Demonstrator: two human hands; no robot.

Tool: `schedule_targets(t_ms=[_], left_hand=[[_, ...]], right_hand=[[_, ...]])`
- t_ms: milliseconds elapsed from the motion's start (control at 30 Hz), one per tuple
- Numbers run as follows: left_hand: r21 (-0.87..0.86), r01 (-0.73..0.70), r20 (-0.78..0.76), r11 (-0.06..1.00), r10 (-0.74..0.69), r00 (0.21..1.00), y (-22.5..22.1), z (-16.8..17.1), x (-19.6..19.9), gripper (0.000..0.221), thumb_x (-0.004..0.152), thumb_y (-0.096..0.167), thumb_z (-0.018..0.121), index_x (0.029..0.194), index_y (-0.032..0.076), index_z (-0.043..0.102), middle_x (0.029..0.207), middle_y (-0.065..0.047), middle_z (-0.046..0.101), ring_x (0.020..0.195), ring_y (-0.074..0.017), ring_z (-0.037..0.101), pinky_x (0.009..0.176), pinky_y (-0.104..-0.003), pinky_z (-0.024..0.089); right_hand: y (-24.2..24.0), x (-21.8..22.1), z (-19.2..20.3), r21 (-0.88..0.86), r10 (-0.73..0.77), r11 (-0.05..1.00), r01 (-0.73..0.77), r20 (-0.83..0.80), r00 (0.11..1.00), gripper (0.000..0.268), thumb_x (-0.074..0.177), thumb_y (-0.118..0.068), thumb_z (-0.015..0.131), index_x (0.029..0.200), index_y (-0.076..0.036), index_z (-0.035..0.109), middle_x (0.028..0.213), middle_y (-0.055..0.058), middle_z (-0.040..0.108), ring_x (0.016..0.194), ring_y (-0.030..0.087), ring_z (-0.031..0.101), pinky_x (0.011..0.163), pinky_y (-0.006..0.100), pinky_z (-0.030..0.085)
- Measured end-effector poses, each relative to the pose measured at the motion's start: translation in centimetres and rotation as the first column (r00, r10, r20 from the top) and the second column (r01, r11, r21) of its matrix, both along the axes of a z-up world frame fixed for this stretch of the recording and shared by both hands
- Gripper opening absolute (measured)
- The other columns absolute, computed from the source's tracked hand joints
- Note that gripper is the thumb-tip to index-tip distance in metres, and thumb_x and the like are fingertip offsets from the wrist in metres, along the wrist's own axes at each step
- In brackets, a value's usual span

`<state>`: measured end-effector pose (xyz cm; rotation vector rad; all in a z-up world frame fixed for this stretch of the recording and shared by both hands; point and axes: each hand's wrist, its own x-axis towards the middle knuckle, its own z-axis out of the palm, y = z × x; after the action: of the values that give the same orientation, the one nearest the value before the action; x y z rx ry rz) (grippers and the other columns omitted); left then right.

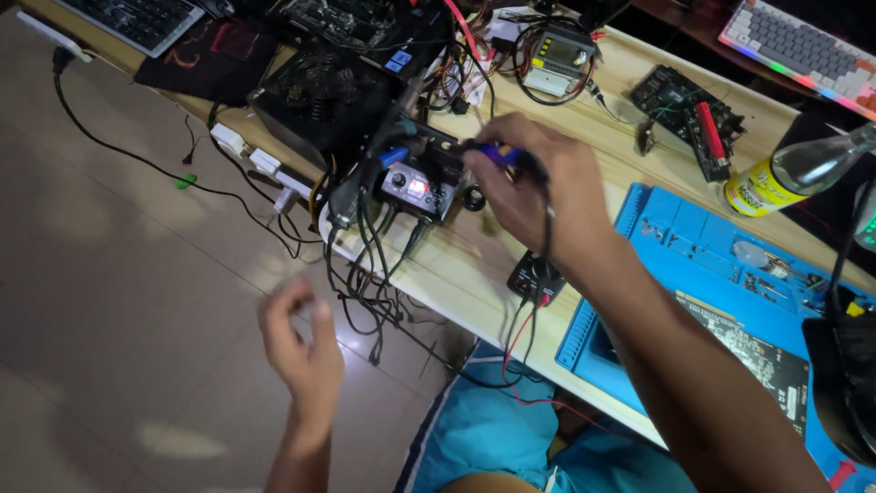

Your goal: Testing a graphics card circuit board using multimeter probes to check for electrical continuity and voltages.

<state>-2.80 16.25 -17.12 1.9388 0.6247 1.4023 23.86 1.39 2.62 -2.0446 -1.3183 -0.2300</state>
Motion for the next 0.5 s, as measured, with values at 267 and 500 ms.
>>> schedule_targets(t_ms=[267,500], left_hand=[[-0.065,0.344,0.013,0.937,-0.344,0.939,-8.9,-0.2,-2.8,0.021,0.108,0.021,0.061,0.109,0.004,0.073,0.101,-0.01,0.079,0.093,-0.0267,0.074,0.087,-0.037,0.063],[-0.165,0.748,0.008,0.643,-0.757,0.653,-12.2,2.9,-0.9,0.018,0.109,0.016,0.062,0.108,0.002,0.075,0.097,-0.014,0.078,0.078,-0.0257,0.072,0.07,-0.037,0.058]], right_hand=[[-6.8,-7.5,-2.6,0.035,0.021,0.998,-0.049,0.556,0.831,0.014,0.111,-0.02,0.077,0.112,-0.018,0.064,0.07,-0.007,0.052,0.059,0.012,0.041,0.055,0.031,0.031],[-5.5,-7.0,-2.4,0.005,0.045,0.999,-0.054,0.475,0.879,0.018,0.109,-0.019,0.08,0.116,-0.007,0.069,0.085,0.006,0.068,0.07,0.023,0.063,0.061,0.038,0.044]])
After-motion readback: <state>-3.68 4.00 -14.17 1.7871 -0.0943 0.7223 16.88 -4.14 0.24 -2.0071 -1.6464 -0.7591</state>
